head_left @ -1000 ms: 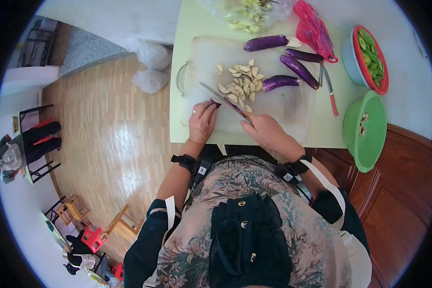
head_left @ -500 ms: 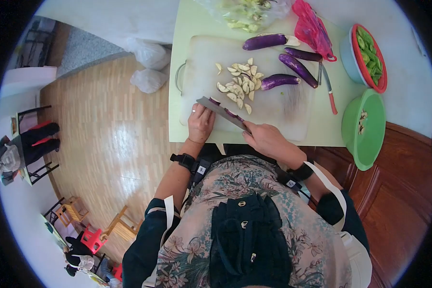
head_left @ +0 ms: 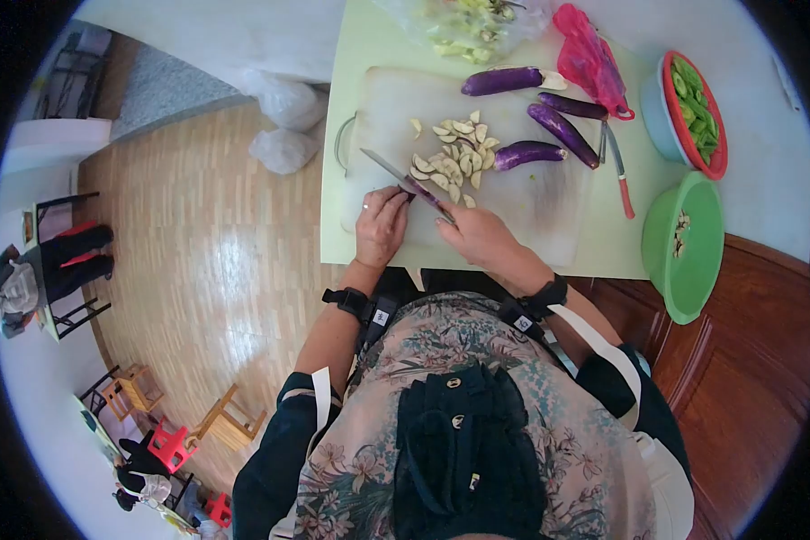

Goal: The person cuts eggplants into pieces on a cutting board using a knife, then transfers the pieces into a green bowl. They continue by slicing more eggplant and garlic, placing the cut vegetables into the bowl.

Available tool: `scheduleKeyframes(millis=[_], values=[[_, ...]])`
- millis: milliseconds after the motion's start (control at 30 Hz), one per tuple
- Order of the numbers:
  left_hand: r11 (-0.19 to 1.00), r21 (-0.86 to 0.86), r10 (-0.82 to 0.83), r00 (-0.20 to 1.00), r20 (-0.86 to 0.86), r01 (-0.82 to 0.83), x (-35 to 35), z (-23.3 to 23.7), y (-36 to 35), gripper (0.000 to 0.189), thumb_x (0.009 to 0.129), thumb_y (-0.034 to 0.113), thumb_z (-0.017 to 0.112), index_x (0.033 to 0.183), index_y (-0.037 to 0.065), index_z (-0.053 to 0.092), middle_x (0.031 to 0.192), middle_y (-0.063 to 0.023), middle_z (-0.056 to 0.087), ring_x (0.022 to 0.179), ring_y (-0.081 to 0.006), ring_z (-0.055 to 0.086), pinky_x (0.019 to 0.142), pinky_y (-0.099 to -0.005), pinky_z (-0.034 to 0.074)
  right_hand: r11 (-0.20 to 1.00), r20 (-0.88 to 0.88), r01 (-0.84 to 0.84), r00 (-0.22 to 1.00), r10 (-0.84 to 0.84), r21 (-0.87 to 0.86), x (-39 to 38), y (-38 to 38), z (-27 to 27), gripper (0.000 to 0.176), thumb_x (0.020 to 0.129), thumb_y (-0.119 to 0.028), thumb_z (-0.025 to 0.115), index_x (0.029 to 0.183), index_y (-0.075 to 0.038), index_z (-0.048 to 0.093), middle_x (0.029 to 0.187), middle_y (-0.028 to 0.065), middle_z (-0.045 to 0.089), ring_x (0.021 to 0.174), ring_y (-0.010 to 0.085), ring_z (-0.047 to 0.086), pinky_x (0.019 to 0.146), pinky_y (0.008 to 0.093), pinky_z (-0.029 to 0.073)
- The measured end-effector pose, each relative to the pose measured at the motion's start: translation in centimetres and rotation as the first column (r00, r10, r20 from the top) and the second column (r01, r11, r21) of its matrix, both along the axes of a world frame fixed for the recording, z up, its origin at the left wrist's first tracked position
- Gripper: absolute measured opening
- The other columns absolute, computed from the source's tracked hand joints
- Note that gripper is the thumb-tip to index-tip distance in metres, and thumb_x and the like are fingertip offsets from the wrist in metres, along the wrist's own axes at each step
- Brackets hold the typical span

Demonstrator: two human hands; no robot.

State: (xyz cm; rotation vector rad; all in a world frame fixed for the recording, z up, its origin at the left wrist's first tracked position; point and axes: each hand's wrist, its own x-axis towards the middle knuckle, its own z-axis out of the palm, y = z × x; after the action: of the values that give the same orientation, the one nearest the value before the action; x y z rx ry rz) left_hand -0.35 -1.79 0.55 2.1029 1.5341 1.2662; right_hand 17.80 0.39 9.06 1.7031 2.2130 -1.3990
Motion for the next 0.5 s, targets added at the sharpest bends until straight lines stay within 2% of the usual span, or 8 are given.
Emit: scheduleKeyframes(millis=[67, 200, 267, 500], values=[[1.0, 0.006, 0.017, 0.999, 0.03, -0.017, 0.1, -0.4, 0.0, 0.022, 0.069, -0.006, 0.068, 0.09, 0.0, 0.063, 0.096, -0.0117, 0.06, 0.084, -0.029, 0.058, 0.072, -0.0362, 0.049, 0.997, 0.021, -0.031, 0.999, 0.03, 0.064, 1.1, -0.5, 0.3, 0.035, 0.087, -0.03, 0.048, 0.104, -0.001, 0.058, 0.079, 0.0242, 0.063, 0.074, 0.042, 0.061, 0.07, 0.0505, 0.047], [1.0, 0.013, 0.007, 1.0, 0.001, -0.007, 0.0, -0.6, -0.2, 0.023, 0.067, -0.006, 0.068, 0.089, 0.0, 0.063, 0.093, -0.0117, 0.06, 0.084, -0.0297, 0.057, 0.072, -0.0364, 0.048, 0.997, 0.015, -0.071, 0.997, 0.07, 0.038, 2.7, -1.7, 2.3, 0.034, 0.088, -0.03, 0.048, 0.102, 0.0, 0.057, 0.079, 0.0253, 0.062, 0.074, 0.0424, 0.06, 0.07, 0.0508, 0.047], [0.999, -0.044, 0.001, 0.999, -0.054, -0.004, -0.3, -1.0, -0.4, 0.024, 0.065, -0.007, 0.068, 0.087, 0.0, 0.063, 0.09, -0.0116, 0.059, 0.084, -0.0308, 0.057, 0.072, -0.0367, 0.049, 0.99, 0.043, -0.136, 0.99, 0.135, 0.025, 3.3, -2.4, 2.5, 0.034, 0.088, -0.03, 0.048, 0.101, 0.001, 0.056, 0.078, 0.0262, 0.062, 0.074, 0.0429, 0.06, 0.071, 0.0512, 0.046], [0.999, -0.036, 0.007, 0.997, -0.079, -0.01, -0.2, -1.1, -0.5, 0.023, 0.062, -0.007, 0.068, 0.084, -0.001, 0.063, 0.088, -0.0116, 0.058, 0.084, -0.0308, 0.056, 0.072, -0.0368, 0.049, 0.988, 0.062, -0.152, 0.987, 0.15, 0.025, 3.6, -2.7, 3.0, 0.034, 0.089, -0.028, 0.048, 0.099, 0.004, 0.055, 0.076, 0.0266, 0.061, 0.074, 0.043, 0.061, 0.072, 0.0512, 0.046]])
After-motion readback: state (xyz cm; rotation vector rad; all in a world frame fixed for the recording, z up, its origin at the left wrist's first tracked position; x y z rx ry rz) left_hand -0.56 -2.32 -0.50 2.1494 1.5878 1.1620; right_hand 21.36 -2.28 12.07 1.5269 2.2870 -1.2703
